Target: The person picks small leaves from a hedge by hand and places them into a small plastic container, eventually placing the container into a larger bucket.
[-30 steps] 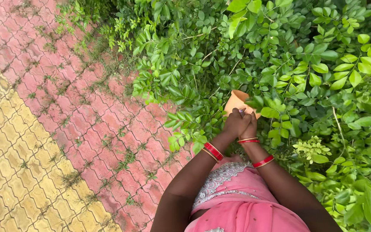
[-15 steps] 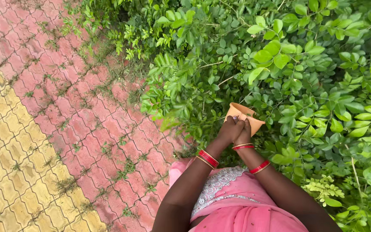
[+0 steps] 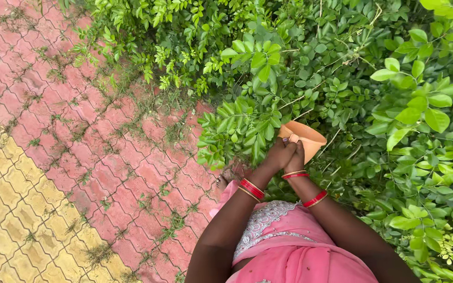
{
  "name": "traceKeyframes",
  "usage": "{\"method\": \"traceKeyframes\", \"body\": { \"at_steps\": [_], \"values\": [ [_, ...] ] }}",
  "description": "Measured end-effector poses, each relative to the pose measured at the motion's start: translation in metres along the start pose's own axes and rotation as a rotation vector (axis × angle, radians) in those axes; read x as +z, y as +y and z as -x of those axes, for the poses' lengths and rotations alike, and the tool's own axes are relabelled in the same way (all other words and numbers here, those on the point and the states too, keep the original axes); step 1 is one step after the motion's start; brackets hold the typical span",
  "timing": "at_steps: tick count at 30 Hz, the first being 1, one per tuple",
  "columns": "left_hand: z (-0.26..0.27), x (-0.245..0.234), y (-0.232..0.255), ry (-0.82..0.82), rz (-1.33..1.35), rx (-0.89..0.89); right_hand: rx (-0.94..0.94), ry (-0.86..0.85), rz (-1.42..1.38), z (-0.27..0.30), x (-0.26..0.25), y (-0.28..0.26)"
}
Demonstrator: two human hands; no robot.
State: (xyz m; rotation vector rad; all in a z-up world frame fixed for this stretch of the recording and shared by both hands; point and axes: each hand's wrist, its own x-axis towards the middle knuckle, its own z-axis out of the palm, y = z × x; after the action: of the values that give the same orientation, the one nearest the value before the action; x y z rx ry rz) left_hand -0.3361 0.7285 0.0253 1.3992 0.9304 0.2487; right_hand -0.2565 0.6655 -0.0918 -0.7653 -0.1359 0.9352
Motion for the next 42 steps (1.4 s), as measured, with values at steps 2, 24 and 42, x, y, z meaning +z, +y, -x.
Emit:
{"method": "traceKeyframes", "body": {
  "at_steps": [2,24,42],
  "values": [
    [-0.005,-0.031,-0.010,0.007,-0.153,-0.173,0.024,0.051,-0.033,-0.003,0.022,0.024],
    [-0.092,-0.204,-0.066,-0.073,-0.214,0.240,-0.083,0.100,0.187,-0.066,0.156,0.154],
    [-0.261,-0.407,0.000,-0.079,-0.253,-0.114,0.000,0.127,0.233,-0.275,0.274,0.254]
  ]
}}
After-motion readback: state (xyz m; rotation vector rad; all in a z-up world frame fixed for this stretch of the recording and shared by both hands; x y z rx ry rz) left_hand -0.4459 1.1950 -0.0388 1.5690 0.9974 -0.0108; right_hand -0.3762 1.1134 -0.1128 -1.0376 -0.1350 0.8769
